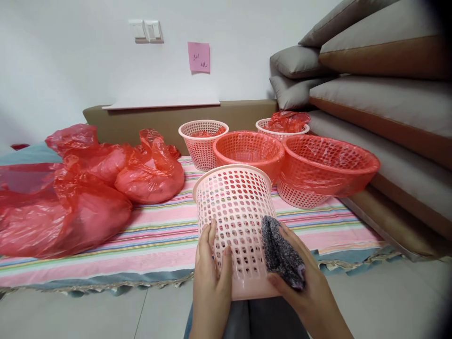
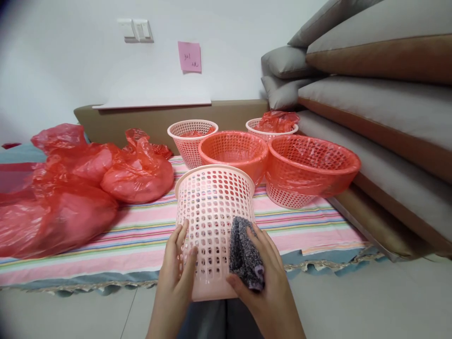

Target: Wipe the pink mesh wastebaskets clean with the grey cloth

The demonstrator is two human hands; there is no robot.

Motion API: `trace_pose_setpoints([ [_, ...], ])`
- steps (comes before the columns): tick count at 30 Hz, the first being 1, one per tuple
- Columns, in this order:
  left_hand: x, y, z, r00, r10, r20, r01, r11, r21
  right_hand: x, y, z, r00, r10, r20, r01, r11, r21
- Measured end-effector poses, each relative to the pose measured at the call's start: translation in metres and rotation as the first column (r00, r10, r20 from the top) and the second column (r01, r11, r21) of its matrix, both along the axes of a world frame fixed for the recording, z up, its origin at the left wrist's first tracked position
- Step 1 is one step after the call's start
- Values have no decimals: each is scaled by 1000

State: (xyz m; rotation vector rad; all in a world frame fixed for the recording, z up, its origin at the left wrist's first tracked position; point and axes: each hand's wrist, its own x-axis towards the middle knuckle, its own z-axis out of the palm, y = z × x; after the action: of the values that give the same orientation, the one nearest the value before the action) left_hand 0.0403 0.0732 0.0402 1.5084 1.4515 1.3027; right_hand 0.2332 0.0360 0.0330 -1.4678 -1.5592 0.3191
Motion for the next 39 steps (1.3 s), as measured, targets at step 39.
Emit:
trace_pose_setpoints([
  [39,12,-33,27,910,-191,-369,368,784,500,-3,2,18,983,145,116,-140,989,-50],
])
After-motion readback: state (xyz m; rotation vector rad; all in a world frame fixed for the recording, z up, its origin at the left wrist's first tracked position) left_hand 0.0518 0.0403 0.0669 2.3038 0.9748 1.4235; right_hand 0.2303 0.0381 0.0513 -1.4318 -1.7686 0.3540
